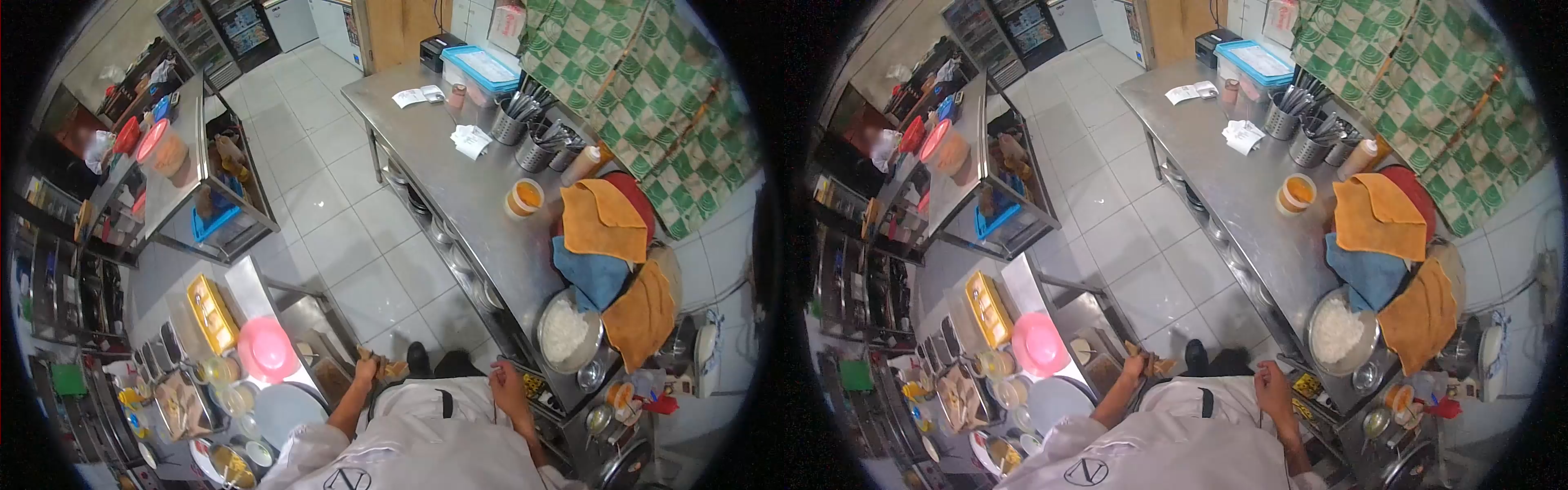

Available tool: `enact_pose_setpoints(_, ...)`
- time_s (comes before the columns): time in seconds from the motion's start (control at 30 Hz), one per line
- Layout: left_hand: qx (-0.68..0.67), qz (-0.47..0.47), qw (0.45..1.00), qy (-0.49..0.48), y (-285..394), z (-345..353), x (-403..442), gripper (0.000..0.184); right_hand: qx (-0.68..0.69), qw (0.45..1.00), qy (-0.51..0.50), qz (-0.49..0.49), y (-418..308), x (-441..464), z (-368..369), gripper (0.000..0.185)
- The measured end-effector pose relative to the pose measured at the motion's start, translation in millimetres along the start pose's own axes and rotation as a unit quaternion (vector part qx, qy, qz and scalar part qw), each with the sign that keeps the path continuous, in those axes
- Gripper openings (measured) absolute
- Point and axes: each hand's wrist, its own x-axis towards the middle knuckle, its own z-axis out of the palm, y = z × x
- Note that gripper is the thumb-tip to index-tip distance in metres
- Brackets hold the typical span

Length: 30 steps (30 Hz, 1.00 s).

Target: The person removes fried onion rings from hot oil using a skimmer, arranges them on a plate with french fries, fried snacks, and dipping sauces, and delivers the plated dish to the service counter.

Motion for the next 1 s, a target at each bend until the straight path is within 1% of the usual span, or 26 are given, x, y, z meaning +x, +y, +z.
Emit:
enact_pose_setpoints(0.07,0.006,-0.071,0.996,0.044,65.4,1.1,-48.8,0.028,-0.007,1.0,-0.02,-0.008,-31.2,57.7,9.8,0.027)
enact_pose_setpoints(0.13,0.013,-0.098,0.993,0.065,71.7,-19.5,-37.4,0.025,-0.014,0.999,-0.041,-0.016,-60.1,115.0,23.4,0.029)
enact_pose_setpoints(0.2,0.029,-0.101,0.991,0.086,97.1,-27.4,-41.1,0.031,-0.004,0.996,-0.071,-0.059,-86.3,173.9,39.1,0.034)
enact_pose_setpoints(0.23,-0.022,-0.095,0.99,0.1,90.5,-37.3,-35.9,0.034,0.001,0.993,-0.088,-0.08,-96.9,199.3,49.0,0.037)
enact_pose_setpoints(0.27,-0.074,-0.088,0.987,0.113,85.0,-44.4,-25.9,0.037,0.005,0.993,-0.094,-0.077,-106.4,226.8,60.7,0.037)
enact_pose_setpoints(0.33,0.097,-0.041,0.981,0.164,123.0,-40.8,-39.0,0.045,0.023,0.99,-0.08,-0.112,-127.5,287.7,86.8,0.057)
enact_pose_setpoints(0.37,0.116,-0.049,0.97,0.208,124.5,-42.6,-29.5,0.047,0.028,0.99,-0.085,-0.108,-150.4,317.4,89.1,0.057)
enact_pose_setpoints(0.4,0.138,-0.057,0.956,0.252,96.1,-62.7,-19.8,0.049,0.031,0.99,-0.103,-0.089,-179.3,346.7,88.1,0.066)
enact_pose_setpoints(0.43,0.304,-0.003,0.935,0.184,70.0,-97.3,-12.5,0.054,0.036,0.99,-0.12,-0.066,-198.9,377.4,91.8,0.076)
enact_pose_setpoints(0.47,0.399,-0.104,0.899,0.147,92.6,-102.3,-27.8,0.057,0.035,0.988,-0.118,-0.089,-202.3,403.5,102.4,0.084)
enact_pose_setpoints(0.5,0.314,-0.226,0.868,0.312,143.7,-63.8,-46.6,0.053,0.046,0.988,-0.125,-0.076,-210.2,427.3,112.5,0.084)
enact_pose_setpoints(0.53,0.336,-0.218,0.846,0.353,143.0,-68.6,-50.7,0.046,0.056,0.985,-0.095,-0.135,-218.5,450.8,120.2,0.085)
enact_pose_setpoints(0.57,0.452,-0.218,0.833,0.233,133.5,-94.0,-49.9,0.044,0.064,0.977,-0.062,-0.194,-227.5,475.1,126.5,0.085)
enact_pose_setpoints(0.6,0.377,-0.202,0.872,0.238,151.9,-87.5,-59.3,0.045,0.044,0.979,-0.044,-0.193,-247.4,496.3,126.4,0.082)
enact_pose_setpoints(0.63,0.298,-0.184,0.905,0.243,167.6,-74.5,-72.0,0.046,0.048,0.981,-0.05,-0.183,-256.6,516.2,126.9,0.082)
enact_pose_setpoints(0.7,0.189,-0.275,0.886,0.323,195.2,-50.3,-68.7,0.049,0.023,0.978,-0.023,-0.208,-265.5,550.6,129.0,0.076)
enact_pose_setpoints(0.73,0.294,-0.319,0.838,0.332,235.5,-21.4,-63.2,0.045,0.048,0.981,-0.006,-0.189,-266.2,563.9,134.6,0.069)
enact_pose_setpoints(0.77,0.416,-0.251,0.843,0.232,211.1,-40.2,-65.8,0.045,0.05,0.982,-0.011,-0.18,-267.3,572.9,137.1,0.069)
enact_pose_setpoints(0.83,0.402,-0.219,0.873,0.17,217.5,-38.9,-66.6,0.051,-0.025,0.982,0.005,-0.185,-268.3,585.8,138.0,0.063)
enact_pose_setpoints(0.87,0.406,-0.226,0.869,0.17,221.4,-34.3,-66.4,0.051,-0.024,0.984,0.0,-0.178,-264.3,589.8,139.6,0.063)
enact_pose_setpoints(0.93,0.342,-0.318,0.84,0.276,257.2,-4.9,-58.8,0.058,-0.038,0.983,0.01,-0.18,-256.4,592.9,141.7,0.058)
enact_pose_setpoints(0.97,0.343,-0.322,0.837,0.277,257.5,-6.3,-57.0,0.058,-0.037,0.984,0.006,-0.177,-255.5,595.2,142.3,0.058)
enact_pose_setpoints(1.0,0.356,-0.331,0.829,0.276,258.9,-7.8,-53.5,0.057,-0.028,0.983,0.008,-0.184,-255.9,596.5,141.9,0.054)
